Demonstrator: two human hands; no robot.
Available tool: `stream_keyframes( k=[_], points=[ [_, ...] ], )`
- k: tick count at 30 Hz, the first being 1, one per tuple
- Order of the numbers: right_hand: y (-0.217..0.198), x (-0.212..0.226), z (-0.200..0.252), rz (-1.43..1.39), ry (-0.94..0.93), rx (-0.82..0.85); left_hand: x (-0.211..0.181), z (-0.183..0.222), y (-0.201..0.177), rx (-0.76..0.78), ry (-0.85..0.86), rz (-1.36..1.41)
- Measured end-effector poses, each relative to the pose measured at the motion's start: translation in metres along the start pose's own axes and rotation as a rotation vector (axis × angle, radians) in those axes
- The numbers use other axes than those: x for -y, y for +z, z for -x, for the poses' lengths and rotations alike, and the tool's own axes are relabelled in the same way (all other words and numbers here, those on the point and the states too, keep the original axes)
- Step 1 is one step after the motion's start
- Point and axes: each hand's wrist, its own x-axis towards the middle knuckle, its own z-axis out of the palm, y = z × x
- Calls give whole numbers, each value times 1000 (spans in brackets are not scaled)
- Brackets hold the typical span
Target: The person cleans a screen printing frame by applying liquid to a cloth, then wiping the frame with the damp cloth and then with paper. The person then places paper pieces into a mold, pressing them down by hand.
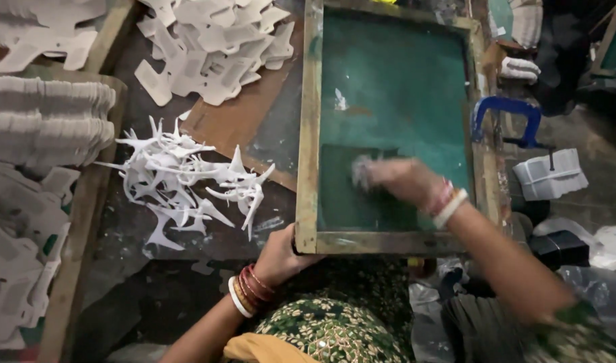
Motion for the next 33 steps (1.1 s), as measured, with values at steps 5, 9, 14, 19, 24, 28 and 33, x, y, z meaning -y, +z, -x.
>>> stream_keyframes(
  k=[5,9,14,19,24,28,33],
  points=[
    [5,2,4,134,284,-171,3,1,-2,10,-36,-78],
    [1,37,63,-25,105,-66,-3,0,-1,15,-51,-29],
    [-7,12,32,22,165,-22,-2,1,-1,-3,-29,-33],
    [-10,-8,16,81,455,-36,-3,-1,-5,11,43,-76],
    [0,51,84,-39,605,-12,-4,0,-2,6,-48,-13],
    [20,82,65,-119,760,-51,3,-2,-1,-3,0,-52],
    [20,118,-26,-388,758,-110,-3,1,0,-1,-6,-28]
  ],
)
